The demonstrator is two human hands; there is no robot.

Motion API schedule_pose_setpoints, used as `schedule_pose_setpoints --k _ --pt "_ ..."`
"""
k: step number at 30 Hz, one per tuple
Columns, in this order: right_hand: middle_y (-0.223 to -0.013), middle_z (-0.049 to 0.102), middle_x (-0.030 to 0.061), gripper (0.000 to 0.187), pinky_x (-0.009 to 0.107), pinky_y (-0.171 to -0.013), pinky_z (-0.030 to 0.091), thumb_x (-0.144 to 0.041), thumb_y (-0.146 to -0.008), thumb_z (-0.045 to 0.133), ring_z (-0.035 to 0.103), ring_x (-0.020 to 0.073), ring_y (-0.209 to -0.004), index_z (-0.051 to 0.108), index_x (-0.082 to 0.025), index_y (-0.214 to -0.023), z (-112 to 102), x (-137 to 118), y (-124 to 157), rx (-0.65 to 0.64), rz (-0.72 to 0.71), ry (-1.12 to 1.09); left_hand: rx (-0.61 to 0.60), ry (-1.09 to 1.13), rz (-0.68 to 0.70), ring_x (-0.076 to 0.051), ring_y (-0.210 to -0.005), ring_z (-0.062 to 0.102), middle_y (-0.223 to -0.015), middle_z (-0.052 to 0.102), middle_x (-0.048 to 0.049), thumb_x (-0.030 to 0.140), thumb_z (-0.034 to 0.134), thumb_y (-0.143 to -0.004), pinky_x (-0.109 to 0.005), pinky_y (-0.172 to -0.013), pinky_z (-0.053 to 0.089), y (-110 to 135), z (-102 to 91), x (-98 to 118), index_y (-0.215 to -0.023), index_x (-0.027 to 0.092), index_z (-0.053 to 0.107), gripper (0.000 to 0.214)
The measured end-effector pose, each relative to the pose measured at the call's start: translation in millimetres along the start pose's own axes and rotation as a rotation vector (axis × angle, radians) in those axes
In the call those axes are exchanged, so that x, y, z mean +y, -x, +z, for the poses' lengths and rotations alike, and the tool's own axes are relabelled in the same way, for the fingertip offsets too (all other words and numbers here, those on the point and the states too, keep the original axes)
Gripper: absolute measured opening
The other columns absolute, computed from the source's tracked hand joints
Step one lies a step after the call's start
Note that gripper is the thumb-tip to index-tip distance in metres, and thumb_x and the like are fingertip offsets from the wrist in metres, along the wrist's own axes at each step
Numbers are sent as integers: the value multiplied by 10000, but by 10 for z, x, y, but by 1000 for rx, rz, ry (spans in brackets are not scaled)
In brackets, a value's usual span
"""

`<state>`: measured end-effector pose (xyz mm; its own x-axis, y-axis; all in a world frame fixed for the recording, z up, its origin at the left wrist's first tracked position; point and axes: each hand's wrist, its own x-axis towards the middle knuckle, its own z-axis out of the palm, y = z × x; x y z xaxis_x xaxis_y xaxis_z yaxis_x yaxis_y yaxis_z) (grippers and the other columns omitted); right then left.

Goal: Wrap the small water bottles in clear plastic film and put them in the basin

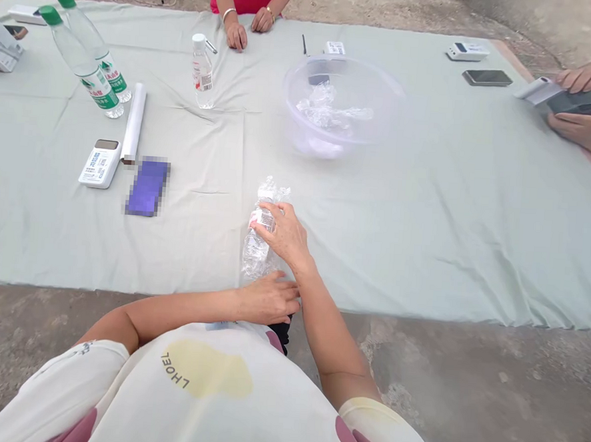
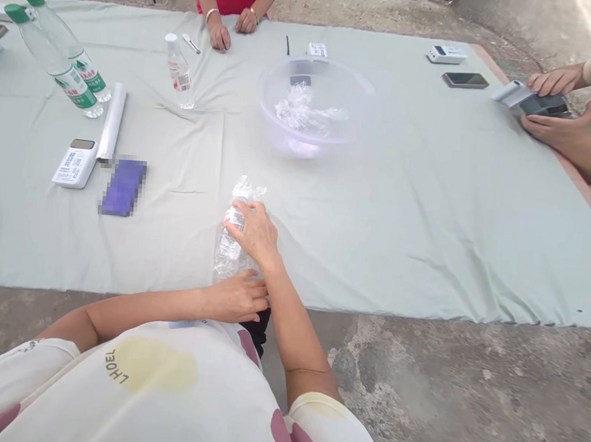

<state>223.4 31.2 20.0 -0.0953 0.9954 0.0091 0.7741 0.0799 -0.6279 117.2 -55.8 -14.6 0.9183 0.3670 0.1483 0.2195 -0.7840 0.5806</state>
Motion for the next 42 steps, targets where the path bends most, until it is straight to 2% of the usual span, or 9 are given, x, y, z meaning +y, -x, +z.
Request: schedule_pose_setpoints --k 3,7,11,16,25,29,33,37,42 --pt "-1268 591 82 441 389 -727 519 -404 -842 594 627 217 -820 603 -292 -1268 -32 120 90 44 85 -98 155 145 12 -232 -919 641 -960 707 -84 285 541 -931 -376 -849 463 217 -121 45 -933 253 680 143" --pt "-1285 623 98 490 445 -830 512 -350 -861 512 640 209 -784 529 -245 -1340 -46 354 274 92 222 -276 576 32 -439 -219 -890 630 -926 686 -85 304 469 -967 -365 -818 476 427 -357 -103 -1009 212 643 202" --pt "-1247 657 113 468 460 -911 496 -438 -923 426 654 238 -896 584 -207 -1298 -15 479 460 132 286 -342 537 -113 -684 -282 -1074 600 -1136 667 -130 436 556 -933 -433 -906 465 354 -423 -339 -1155 175 596 345" --pt "-1183 678 126 680 430 -798 538 -591 -857 547 672 217 -746 511 -176 -1395 52 404 567 95 387 -388 402 -147 -718 -327 -1095 568 -1144 637 -151 491 677 -821 -477 -903 460 55 -265 -355 -1115 150 560 465" --pt "-1285 653 169 620 416 -895 567 -544 -884 527 676 269 -1088 497 -150 -1362 309 310 682 208 300 -769 667 313 -637 -266 -1239 551 -1363 501 -157 247 677 -785 -413 -962 520 25 -232 -233 -1276 194 460 540" --pt "-1258 669 156 667 390 -770 597 -557 -852 598 715 240 -933 471 -184 -1390 255 214 675 184 237 -826 822 590 -605 -274 -1348 490 -1453 492 -112 250 702 -755 -428 -1076 470 151 -439 -262 -1284 231 533 556" --pt "-857 728 59 368 390 -747 576 -535 -911 542 699 212 -758 672 -208 -1017 -94 151 575 389 178 -645 890 908 -656 -229 -1080 627 -1346 578 -81 315 719 -757 -343 -797 597 367 -710 -317 -1266 260 591 527" --pt "-1066 698 81 288 463 -967 519 -471 -949 498 654 252 -1086 660 -245 -1023 -479 71 377 751 -127 -409 965 1065 -575 -159 -873 616 -1221 622 -57 361 756 -722 -261 -647 571 568 -890 -354 -1182 261 622 489" --pt "-1275 637 120 408 512 -1029 490 -529 -962 365 578 284 -1266 605 -252 -1142 -456 -85 143 555 -255 -412 1027 1281 -469 -106 -539 544 -778 631 9 527 711 -722 -238 -484 476 599 -972 -325 -1091 239 603 480"
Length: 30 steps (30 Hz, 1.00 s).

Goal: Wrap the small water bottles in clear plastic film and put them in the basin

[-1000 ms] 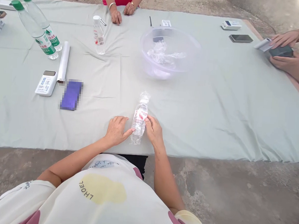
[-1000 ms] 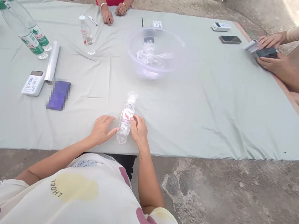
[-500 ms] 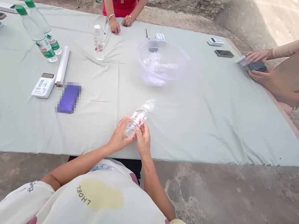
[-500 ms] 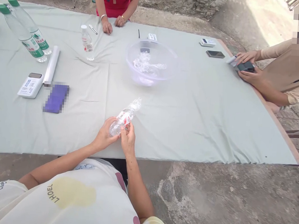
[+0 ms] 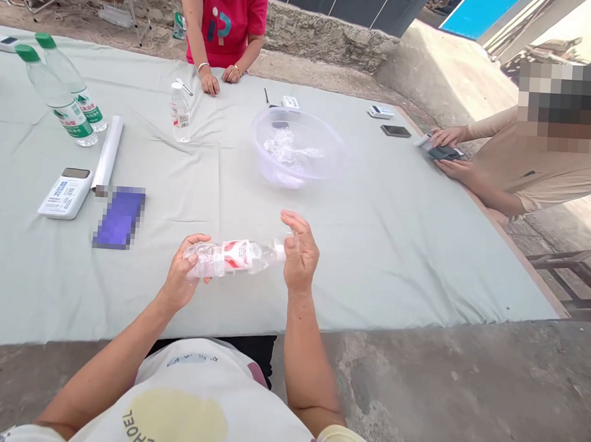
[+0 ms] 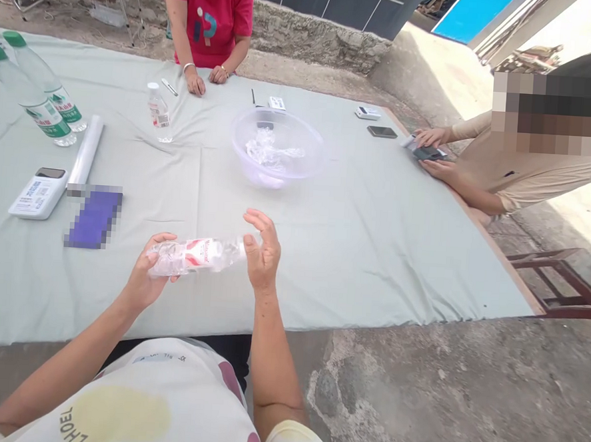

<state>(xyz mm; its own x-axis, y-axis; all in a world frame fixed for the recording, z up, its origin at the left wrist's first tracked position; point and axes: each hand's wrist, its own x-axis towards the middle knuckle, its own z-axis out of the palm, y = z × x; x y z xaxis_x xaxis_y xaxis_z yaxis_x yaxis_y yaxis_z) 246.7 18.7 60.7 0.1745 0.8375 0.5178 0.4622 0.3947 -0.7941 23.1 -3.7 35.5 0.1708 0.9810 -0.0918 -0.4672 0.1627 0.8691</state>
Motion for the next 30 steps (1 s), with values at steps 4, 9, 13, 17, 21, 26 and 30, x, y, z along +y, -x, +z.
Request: schedule_pose_setpoints --k 4,9,13,17,21,26,30 --pt "-1011 697 130 547 527 -894 559 -655 -935 189 699 294 -1037 511 -253 -1120 355 -148 173 -38 87 -283 159 220 -108 -86 -429 486 -640 598 19 640 604 -782 -212 -388 395 -77 85 -59 -893 194 616 460" --pt "-963 661 58 420 495 -844 579 -597 -881 538 706 257 -920 426 -307 -1164 686 -388 280 35 -73 -321 245 555 -475 -71 -337 406 -563 571 -8 639 470 -877 -186 -302 266 -245 148 -270 -798 155 603 509" --pt "-836 611 -5 325 451 -820 587 -418 -915 583 694 205 -796 414 -312 -1171 822 -383 147 102 -85 -247 323 695 -567 -78 -350 385 -601 582 -28 632 350 -931 -189 -305 212 -392 232 -414 -838 166 601 537" --pt "-809 588 -4 212 408 -767 585 -419 -933 530 688 197 -763 441 -286 -1072 883 -261 -99 18 12 -176 292 758 -532 -133 -543 557 -745 648 -39 641 337 -954 -224 -412 368 -585 271 -507 -977 192 639 541" --pt "-853 578 5 226 378 -785 562 -447 -924 527 687 197 -813 454 -266 -1037 964 -44 -538 -36 29 -162 -3 722 -520 -224 -813 679 -1000 697 -106 814 314 -872 -318 -609 504 -751 128 -624 -1166 197 605 744" --pt "-973 569 45 294 421 -905 525 -509 -922 477 651 220 -950 451 -259 -1074 1241 339 -1350 25 -23 -50 -222 526 -529 -218 -891 693 -1020 703 -106 589 650 -861 -337 -726 513 -784 -18 -788 -1231 194 571 547" --pt "-1028 588 71 337 446 -985 478 -510 -941 445 606 239 -1068 463 -243 -1146 1549 601 -1965 39 -47 91 -269 434 -558 -214 -899 696 -999 707 -108 439 744 -840 -336 -763 499 -762 -7 -828 -1165 163 609 447"
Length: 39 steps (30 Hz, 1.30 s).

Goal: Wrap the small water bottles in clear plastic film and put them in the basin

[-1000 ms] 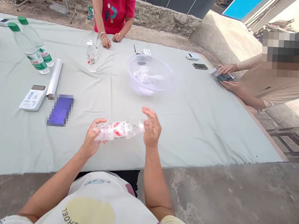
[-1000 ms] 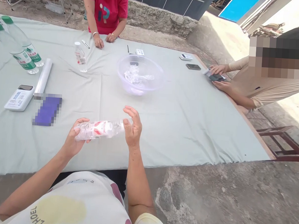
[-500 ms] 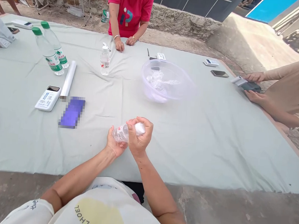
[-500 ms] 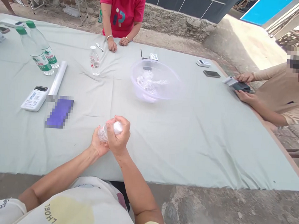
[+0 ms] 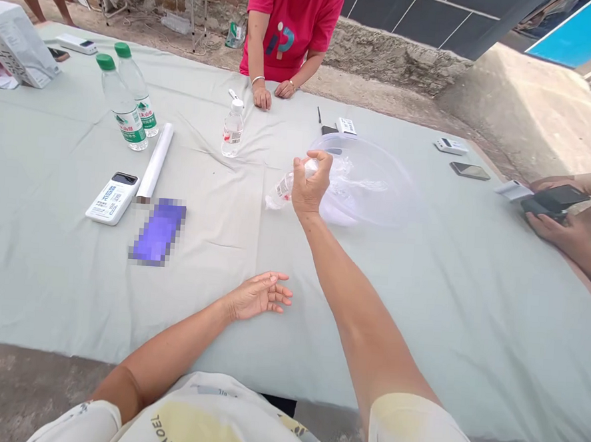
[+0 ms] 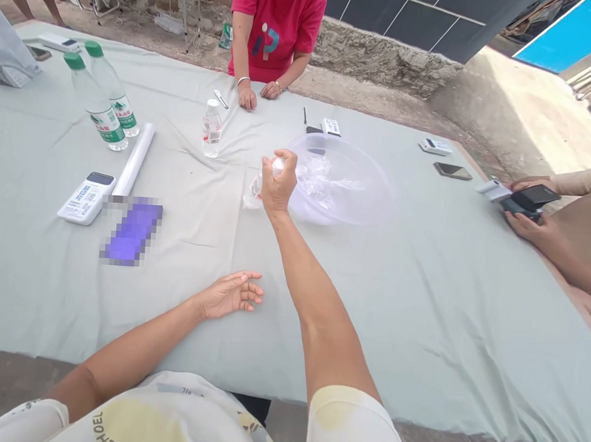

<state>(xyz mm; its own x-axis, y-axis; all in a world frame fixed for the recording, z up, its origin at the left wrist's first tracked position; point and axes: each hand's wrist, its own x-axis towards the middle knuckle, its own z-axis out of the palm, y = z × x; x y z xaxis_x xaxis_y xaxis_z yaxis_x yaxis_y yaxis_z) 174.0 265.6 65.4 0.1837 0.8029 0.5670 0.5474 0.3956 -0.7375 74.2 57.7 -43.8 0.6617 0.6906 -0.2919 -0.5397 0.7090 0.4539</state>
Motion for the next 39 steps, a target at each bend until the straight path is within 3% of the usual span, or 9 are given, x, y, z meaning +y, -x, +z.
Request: schedule_pose_setpoints --k 5,10,14,18,21,25,30,34,39 --pt "-1047 598 58 321 412 -1000 446 -434 -951 463 598 210 -1034 472 -217 -1188 341 170 -462 -67 15 149 1 13 3 -211 -890 698 -988 706 -98 438 756 -829 -339 -759 491 5 -6 -3 -1150 172 612 441" --pt "-981 615 47 283 402 -911 464 -390 -906 533 594 224 -937 533 -214 -1128 450 152 -660 -293 116 307 1 10 -7 -208 -882 697 -988 700 -97 437 766 -818 -346 -761 491 -5 -20 -23 -1147 173 620 446" --pt "-1056 618 111 368 517 -958 428 -523 -881 551 579 302 -1031 601 -203 -1055 411 82 -786 -327 126 468 -13 18 -10 -201 -874 693 -984 697 -97 434 776 -808 -347 -764 491 -24 -11 -48 -1139 170 626 449" --pt "-1187 581 182 515 645 -1004 352 -641 -881 519 514 395 -1179 621 -188 -1104 458 -19 -1002 -323 14 554 -18 29 -9 -199 -867 695 -985 697 -99 419 758 -827 -347 -762 490 -38 -8 -64 -1137 169 624 420" --pt "-1317 518 191 546 657 -1045 325 -604 -914 501 441 408 -1282 548 -203 -1283 690 -169 -1163 -390 -128 536 -18 36 -11 -201 -861 697 -979 699 -100 397 773 -813 -346 -758 490 -47 -11 -64 -1127 165 622 418" --pt "-1494 384 146 588 599 -1119 314 -473 -933 521 352 364 -1383 394 -249 -1462 1205 -362 -1267 -555 -296 465 -17 32 -16 -202 -857 698 -972 702 -103 392 781 -802 -341 -756 489 -51 -15 -48 -1117 162 622 421" --pt "-1569 279 154 675 593 -1140 283 -347 -916 572 272 354 -1439 315 -197 -1523 1663 -370 -1256 -712 -349 427 -6 26 -22 -201 -847 698 -957 705 -98 411 811 -765 -333 -748 491 -43 -17 -27 -1106 166 631 457" --pt "-1458 389 153 479 557 -1054 395 -349 -940 535 452 337 -1291 482 -201 -1392 1662 -319 -1184 -701 -368 445 -12 24 -21 -203 -847 700 -955 706 -97 421 829 -741 -337 -750 495 -36 -17 -22 -1104 164 634 486" --pt "-1185 504 140 279 449 -846 478 -317 -890 611 563 278 -977 609 -191 -1139 1317 -386 -865 -736 -426 528 -19 21 -21 -203 -854 700 -958 708 -98 422 828 -742 -334 -750 494 -30 -18 -13 -1092 161 637 478"
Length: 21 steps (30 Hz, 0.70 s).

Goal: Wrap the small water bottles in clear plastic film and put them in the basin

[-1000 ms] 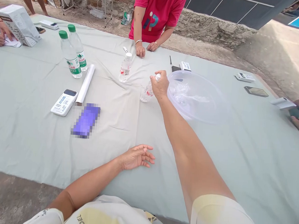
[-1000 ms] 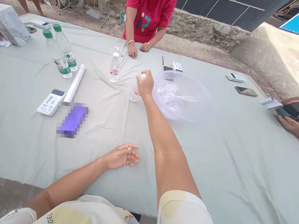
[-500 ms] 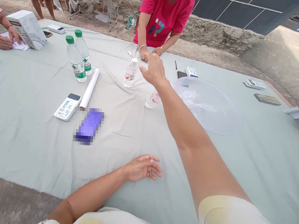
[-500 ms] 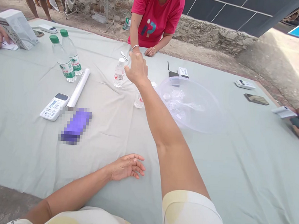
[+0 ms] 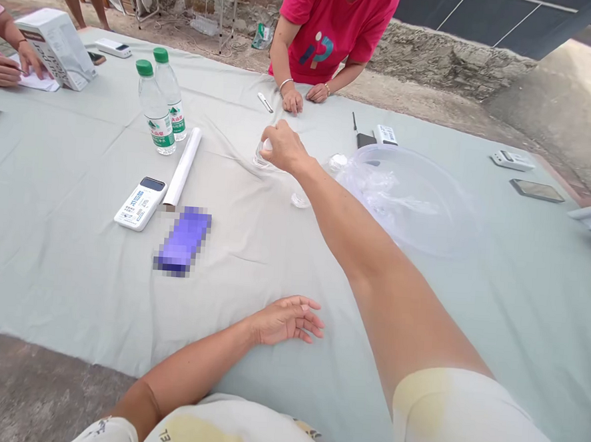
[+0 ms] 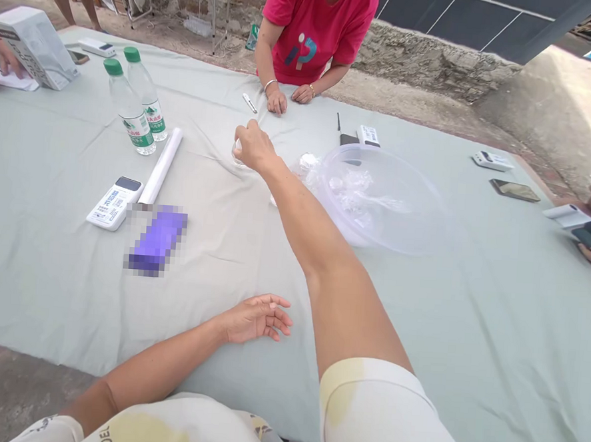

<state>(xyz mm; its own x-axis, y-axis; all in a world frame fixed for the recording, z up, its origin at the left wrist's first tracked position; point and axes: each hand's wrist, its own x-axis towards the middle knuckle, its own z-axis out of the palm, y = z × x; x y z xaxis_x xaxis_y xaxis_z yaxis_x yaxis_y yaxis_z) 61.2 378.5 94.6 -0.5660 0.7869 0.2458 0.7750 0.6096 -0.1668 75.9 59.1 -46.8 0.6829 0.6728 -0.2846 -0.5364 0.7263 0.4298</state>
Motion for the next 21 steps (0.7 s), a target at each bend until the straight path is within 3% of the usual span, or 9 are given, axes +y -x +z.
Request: schedule_pose_setpoints --k 5,11,15,21 --pt "-1122 519 97 298 337 -704 420 -162 -811 604 513 179 -757 631 -209 -1104 -187 -327 771 -91 -63 -22 -15 -14 7 -204 -870 699 -977 712 -106 436 819 -757 -340 -777 493 -4 -8 -11 -1107 164 634 481" --pt "-924 533 49 160 302 -689 368 -205 -776 633 501 175 -766 676 -202 -930 -587 -698 1532 -168 -140 -289 -12 -17 3 -198 -863 695 -953 710 -97 431 812 -768 -338 -778 490 -5 -12 -10 -1100 164 638 460" --pt "-845 514 18 122 275 -670 346 -257 -780 656 480 145 -727 677 -198 -884 -684 -876 1779 -287 -149 -418 0 -39 7 -204 -870 695 -956 709 -96 405 795 -790 -337 -772 483 14 3 18 -1108 163 636 430" --pt "-916 515 12 226 268 -649 345 -395 -850 652 451 115 -674 663 -219 -991 -641 -965 1891 -290 -110 -452 25 -70 4 -206 -896 690 -970 706 -102 403 773 -812 -330 -774 482 40 31 60 -1134 159 631 429"
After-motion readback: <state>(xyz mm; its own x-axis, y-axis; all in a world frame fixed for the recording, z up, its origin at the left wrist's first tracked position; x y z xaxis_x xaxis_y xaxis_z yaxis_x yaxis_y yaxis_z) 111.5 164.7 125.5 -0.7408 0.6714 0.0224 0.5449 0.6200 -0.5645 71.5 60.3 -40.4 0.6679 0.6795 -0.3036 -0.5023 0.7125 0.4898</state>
